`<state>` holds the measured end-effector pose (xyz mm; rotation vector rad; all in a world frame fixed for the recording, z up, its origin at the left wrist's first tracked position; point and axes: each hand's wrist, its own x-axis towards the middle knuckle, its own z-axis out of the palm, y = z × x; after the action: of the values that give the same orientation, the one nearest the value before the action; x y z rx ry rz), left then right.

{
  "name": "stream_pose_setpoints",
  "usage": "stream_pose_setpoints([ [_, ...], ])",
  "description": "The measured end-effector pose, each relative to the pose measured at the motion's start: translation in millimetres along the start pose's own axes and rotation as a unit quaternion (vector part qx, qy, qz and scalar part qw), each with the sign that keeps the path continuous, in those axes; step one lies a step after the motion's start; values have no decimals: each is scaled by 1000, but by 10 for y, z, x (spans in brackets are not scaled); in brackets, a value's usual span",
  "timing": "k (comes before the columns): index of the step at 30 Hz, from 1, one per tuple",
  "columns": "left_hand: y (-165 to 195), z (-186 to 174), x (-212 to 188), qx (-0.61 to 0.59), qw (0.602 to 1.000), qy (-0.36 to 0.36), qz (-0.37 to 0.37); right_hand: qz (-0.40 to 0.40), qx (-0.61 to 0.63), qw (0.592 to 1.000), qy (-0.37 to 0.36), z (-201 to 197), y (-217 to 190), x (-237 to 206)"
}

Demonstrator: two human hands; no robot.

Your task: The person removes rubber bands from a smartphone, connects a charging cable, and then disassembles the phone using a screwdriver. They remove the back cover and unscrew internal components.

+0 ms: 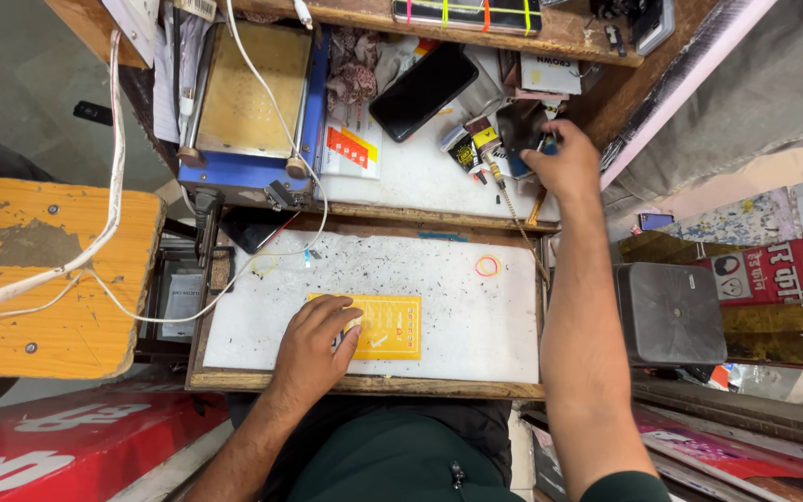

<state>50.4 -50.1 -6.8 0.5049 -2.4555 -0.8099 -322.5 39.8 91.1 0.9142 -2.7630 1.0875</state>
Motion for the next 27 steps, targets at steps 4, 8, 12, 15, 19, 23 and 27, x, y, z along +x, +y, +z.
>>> stream_pose_setpoints([
  [4,16,62,-40,-63,998,2,-24,135,197,971,7,-85,226,-429],
  [8,125,232,28,-223,964,-47,-140,75,493,866,37,78,351,-1118],
  [12,305,479,208,-476,852,-106,-192,110,568,816,-7,311,297,-1838],
  [15,398,564,314,-496,832,-137,-205,140,605,781,-66,505,212,-2224],
  [19,401,530,413,-428,871,-128,-203,193,600,755,-180,596,282,-2310],
  [23,302,421,435,-394,879,-170,-209,225,620,708,-253,566,455,-2199],
  [27,239,383,414,-361,884,-230,-187,170,588,739,-280,617,470,-2168],
])
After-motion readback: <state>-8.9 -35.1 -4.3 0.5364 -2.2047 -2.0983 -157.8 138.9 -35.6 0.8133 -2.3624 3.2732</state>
